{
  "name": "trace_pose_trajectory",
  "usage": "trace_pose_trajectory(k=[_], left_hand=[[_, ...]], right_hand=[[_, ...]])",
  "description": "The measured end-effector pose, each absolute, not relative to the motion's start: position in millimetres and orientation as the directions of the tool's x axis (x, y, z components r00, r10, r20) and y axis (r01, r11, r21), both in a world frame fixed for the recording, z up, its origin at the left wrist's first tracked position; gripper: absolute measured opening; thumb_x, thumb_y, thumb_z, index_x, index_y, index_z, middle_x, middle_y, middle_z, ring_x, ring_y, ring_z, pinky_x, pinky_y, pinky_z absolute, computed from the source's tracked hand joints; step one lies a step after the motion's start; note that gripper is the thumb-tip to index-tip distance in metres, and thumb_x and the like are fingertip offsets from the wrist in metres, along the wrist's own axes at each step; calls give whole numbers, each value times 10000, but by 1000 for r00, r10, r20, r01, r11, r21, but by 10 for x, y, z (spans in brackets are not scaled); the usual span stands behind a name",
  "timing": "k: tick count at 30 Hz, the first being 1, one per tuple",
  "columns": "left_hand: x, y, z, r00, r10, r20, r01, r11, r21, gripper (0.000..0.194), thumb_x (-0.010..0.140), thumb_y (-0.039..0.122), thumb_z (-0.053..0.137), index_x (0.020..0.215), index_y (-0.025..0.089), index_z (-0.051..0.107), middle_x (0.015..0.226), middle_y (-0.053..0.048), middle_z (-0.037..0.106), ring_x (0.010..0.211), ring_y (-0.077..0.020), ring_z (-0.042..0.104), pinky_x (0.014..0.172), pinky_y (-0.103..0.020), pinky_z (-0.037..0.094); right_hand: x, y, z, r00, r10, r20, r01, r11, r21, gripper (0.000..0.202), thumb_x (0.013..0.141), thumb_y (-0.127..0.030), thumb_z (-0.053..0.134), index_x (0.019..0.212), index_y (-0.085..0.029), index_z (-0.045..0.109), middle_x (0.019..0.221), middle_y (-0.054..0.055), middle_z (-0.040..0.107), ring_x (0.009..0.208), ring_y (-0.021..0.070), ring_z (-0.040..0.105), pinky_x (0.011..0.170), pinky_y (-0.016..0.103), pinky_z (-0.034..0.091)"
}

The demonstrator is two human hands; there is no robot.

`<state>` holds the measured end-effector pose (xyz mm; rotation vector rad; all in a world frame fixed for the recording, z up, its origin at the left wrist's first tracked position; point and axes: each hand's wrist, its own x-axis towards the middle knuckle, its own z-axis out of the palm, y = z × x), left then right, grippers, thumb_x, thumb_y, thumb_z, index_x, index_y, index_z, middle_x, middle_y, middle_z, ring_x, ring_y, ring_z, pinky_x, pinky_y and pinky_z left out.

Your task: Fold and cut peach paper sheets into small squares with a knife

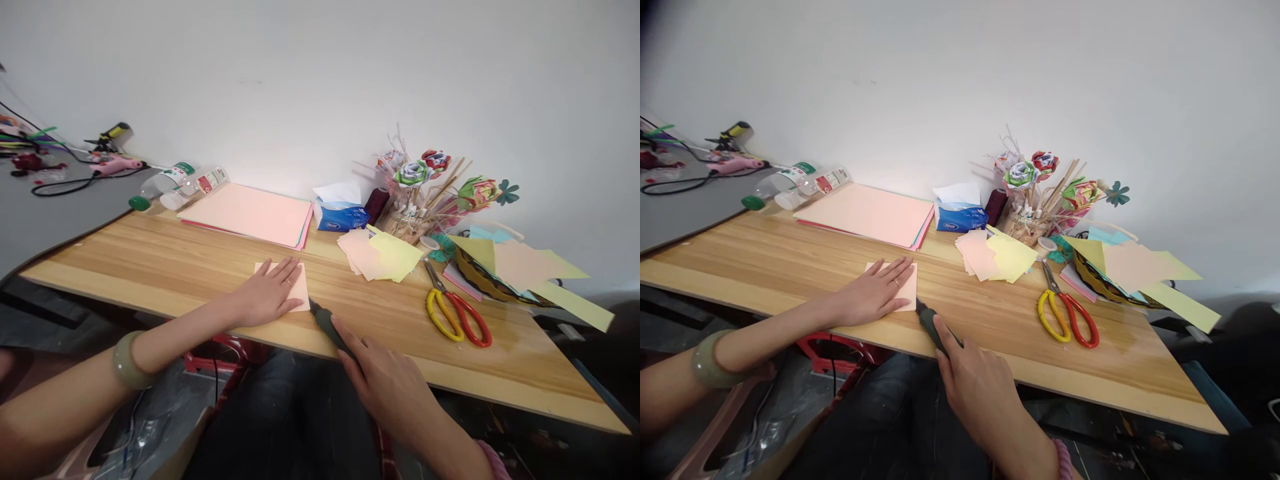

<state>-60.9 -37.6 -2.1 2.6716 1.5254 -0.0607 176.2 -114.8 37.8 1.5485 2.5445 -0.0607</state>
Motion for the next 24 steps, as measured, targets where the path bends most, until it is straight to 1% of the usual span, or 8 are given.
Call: trace_pose_trajectory(k=[5, 11, 14, 19, 24], left_hand=[[-611, -368, -37, 502, 861, -77, 865, -500, 46, 706, 958, 544, 178, 1462, 56, 98, 1525, -156, 39, 1415, -252, 30, 1115, -481, 108], [-606, -371, -11, 500, 861, -92, 866, -497, 50, 696, 961, 532, 186, 1463, 58, 98, 1526, -153, 42, 1415, -245, 26, 1123, -456, 90], [-598, -377, 11, 499, 861, -102, 867, -497, 48, 687, 964, 518, 199, 1463, 57, 96, 1524, -155, 30, 1415, -245, 26, 1124, -453, 90], [-600, -377, 19, 504, 857, -104, 863, -502, 53, 683, 965, 517, 191, 1463, 58, 97, 1523, -154, 25, 1414, -247, 24, 1124, -461, 90], [-606, -378, 16, 506, 857, -97, 863, -502, 64, 683, 964, 515, 194, 1463, 58, 99, 1524, -156, 33, 1414, -250, 31, 1122, -462, 96]], right_hand=[[1742, -1137, 415, -432, 881, -194, 898, 441, 3, 501, 946, -280, 345, 1440, -220, 288, 991, 102, 695, 831, 265, 678, 645, 371, 519], [1710, -1091, 446, -412, 886, -213, 910, 413, -40, 504, 951, -293, 336, 1448, -260, 259, 1031, 84, 684, 874, 268, 667, 667, 382, 516], [1700, -1061, 450, -408, 886, -220, 912, 405, -59, 504, 953, -293, 336, 1449, -267, 253, 1084, 93, 668, 919, 264, 656, 697, 379, 509], [1663, -1004, 463, -412, 889, -198, 911, 404, -83, 502, 948, -294, 352, 1443, -256, 277, 1115, 109, 659, 936, 256, 651, 740, 373, 495], [1635, -959, 482, -423, 890, -170, 905, 407, -122, 493, 946, -279, 359, 1434, -228, 306, 1146, 122, 646, 1016, 246, 624, 809, 371, 482]])
